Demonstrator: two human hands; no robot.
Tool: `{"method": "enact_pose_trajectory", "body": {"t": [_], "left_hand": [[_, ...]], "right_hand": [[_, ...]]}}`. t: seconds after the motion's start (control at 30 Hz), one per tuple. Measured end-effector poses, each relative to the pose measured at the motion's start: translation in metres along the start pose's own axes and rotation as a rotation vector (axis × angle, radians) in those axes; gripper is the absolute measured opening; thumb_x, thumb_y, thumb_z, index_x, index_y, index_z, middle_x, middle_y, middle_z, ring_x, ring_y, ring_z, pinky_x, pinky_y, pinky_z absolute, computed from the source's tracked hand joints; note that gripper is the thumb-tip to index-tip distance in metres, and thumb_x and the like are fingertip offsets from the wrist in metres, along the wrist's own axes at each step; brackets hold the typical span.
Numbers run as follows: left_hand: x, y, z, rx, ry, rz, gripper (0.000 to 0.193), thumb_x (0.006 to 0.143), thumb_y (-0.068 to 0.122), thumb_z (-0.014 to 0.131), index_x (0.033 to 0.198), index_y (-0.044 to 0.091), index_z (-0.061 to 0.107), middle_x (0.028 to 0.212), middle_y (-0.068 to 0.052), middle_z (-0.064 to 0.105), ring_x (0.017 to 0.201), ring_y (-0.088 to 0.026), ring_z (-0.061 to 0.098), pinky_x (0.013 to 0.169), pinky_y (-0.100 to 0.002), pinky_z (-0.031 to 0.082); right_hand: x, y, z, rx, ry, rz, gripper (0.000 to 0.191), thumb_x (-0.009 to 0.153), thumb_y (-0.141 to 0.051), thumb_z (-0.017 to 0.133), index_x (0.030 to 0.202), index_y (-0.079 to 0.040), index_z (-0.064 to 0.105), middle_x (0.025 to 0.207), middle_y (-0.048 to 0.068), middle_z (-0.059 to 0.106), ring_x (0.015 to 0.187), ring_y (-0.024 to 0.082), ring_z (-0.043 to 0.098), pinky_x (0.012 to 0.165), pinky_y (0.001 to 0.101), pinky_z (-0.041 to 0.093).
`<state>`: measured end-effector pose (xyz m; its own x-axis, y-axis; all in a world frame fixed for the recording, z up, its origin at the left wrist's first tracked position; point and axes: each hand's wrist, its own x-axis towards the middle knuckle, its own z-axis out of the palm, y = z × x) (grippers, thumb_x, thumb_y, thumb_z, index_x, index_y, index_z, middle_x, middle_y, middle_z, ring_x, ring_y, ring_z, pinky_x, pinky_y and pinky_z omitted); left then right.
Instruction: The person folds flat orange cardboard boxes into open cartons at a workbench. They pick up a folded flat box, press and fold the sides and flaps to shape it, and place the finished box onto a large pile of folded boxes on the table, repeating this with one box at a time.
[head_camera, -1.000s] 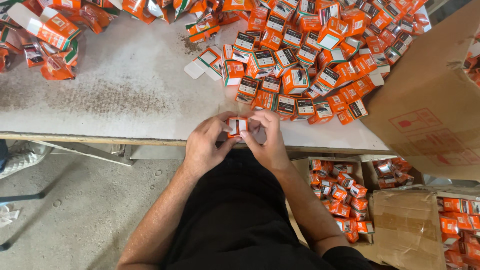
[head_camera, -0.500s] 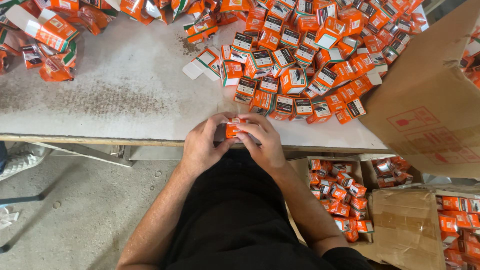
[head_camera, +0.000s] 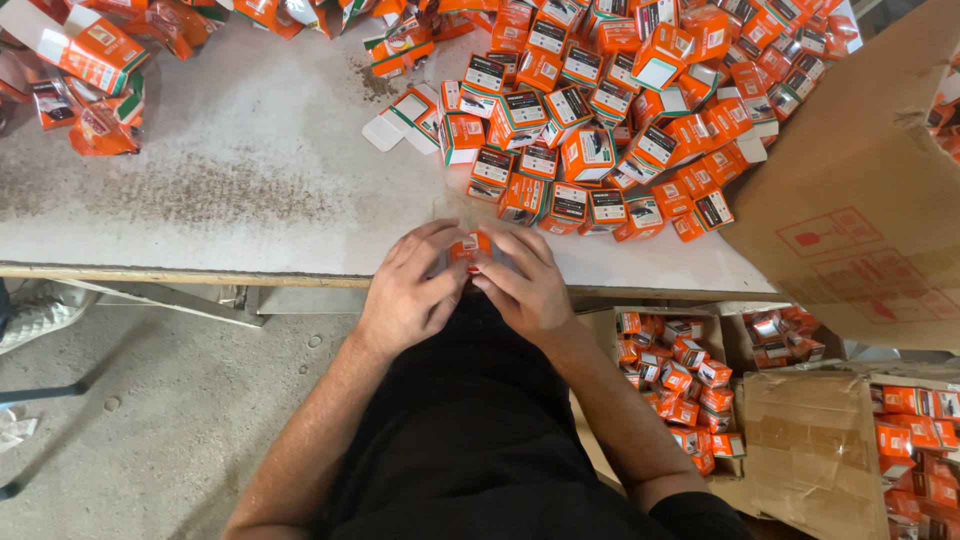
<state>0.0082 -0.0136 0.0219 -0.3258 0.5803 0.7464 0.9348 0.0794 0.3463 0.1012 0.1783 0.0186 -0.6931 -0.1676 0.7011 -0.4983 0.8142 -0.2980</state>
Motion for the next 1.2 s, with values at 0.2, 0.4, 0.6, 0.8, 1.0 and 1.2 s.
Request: {"method": "enact_pose_trajectory", "body": {"t": [0.2, 0.4, 0.6, 0.8, 1.0, 1.2], "left_hand": [[-0.007, -0.004, 0.003, -0.041, -0.025, -0.03, 0.029, 0.085, 0.009, 0.073, 0.113, 0.006, 0.065, 0.139, -0.019, 0.053, 0.135, -0.043, 0.053, 0.109, -0.052, 0.05], [-0.013, -0.006, 0.003, -0.344, 0.054, -0.213, 0.035, 0.093, 0.012, 0.07, 0.125, 0.001, 0.06, 0.144, -0.023, 0.048, 0.135, -0.038, 0.055, 0.114, -0.048, 0.049], [-0.015, -0.01, 0.002, -0.397, 0.045, -0.288, 0.031, 0.094, 0.013, 0.07, 0.122, 0.002, 0.062, 0.14, -0.019, 0.055, 0.132, -0.034, 0.059, 0.111, -0.044, 0.05], [-0.009, -0.038, -0.024, -0.143, 0.118, -0.346, 0.039, 0.09, 0.012, 0.076, 0.125, 0.003, 0.061, 0.137, -0.017, 0.057, 0.134, -0.035, 0.054, 0.115, -0.047, 0.045], [-0.011, -0.171, -0.141, 0.873, 0.29, -0.478, 0.066, 0.082, 0.018, 0.083, 0.141, 0.003, 0.058, 0.141, -0.026, 0.043, 0.127, -0.049, 0.042, 0.1, -0.063, 0.04], [-0.023, -0.208, -0.142, 0.667, 0.06, -0.536, 0.015, 0.098, 0.015, 0.077, 0.097, 0.002, 0.068, 0.098, -0.018, 0.067, 0.096, -0.039, 0.062, 0.093, -0.053, 0.05]], "right_hand": [[0.0, 0.008, 0.0, 0.001, -0.102, -0.005, 0.038, 0.087, -0.004, 0.079, 0.122, -0.006, 0.064, 0.144, 0.019, 0.054, 0.125, 0.042, 0.057, 0.105, 0.0489, 0.05], [-0.018, 0.022, -0.02, 0.099, 0.145, 0.138, 0.039, 0.091, 0.0, 0.08, 0.125, -0.006, 0.064, 0.138, 0.016, 0.054, 0.105, 0.019, 0.065, 0.086, 0.0346, 0.058], [-0.024, 0.064, -0.081, -0.301, 0.359, 0.46, 0.034, 0.099, 0.002, 0.078, 0.13, -0.005, 0.068, 0.134, 0.016, 0.06, 0.108, 0.024, 0.066, 0.081, 0.0312, 0.059], [-0.001, 0.075, -0.082, -0.337, 0.365, 0.381, 0.036, 0.098, -0.003, 0.079, 0.131, 0.0, 0.066, 0.138, 0.018, 0.056, 0.12, 0.034, 0.064, 0.097, 0.039, 0.057], [-0.024, 0.027, -0.075, -0.283, 0.37, 0.309, 0.028, 0.097, 0.001, 0.074, 0.124, -0.001, 0.067, 0.125, 0.014, 0.065, 0.103, 0.029, 0.066, 0.1, 0.0422, 0.052], [-0.015, 0.006, -0.035, -0.064, 0.256, 0.214, 0.026, 0.093, 0.0, 0.074, 0.118, -0.004, 0.068, 0.115, 0.014, 0.069, 0.103, 0.033, 0.07, 0.09, 0.0386, 0.058]]}}
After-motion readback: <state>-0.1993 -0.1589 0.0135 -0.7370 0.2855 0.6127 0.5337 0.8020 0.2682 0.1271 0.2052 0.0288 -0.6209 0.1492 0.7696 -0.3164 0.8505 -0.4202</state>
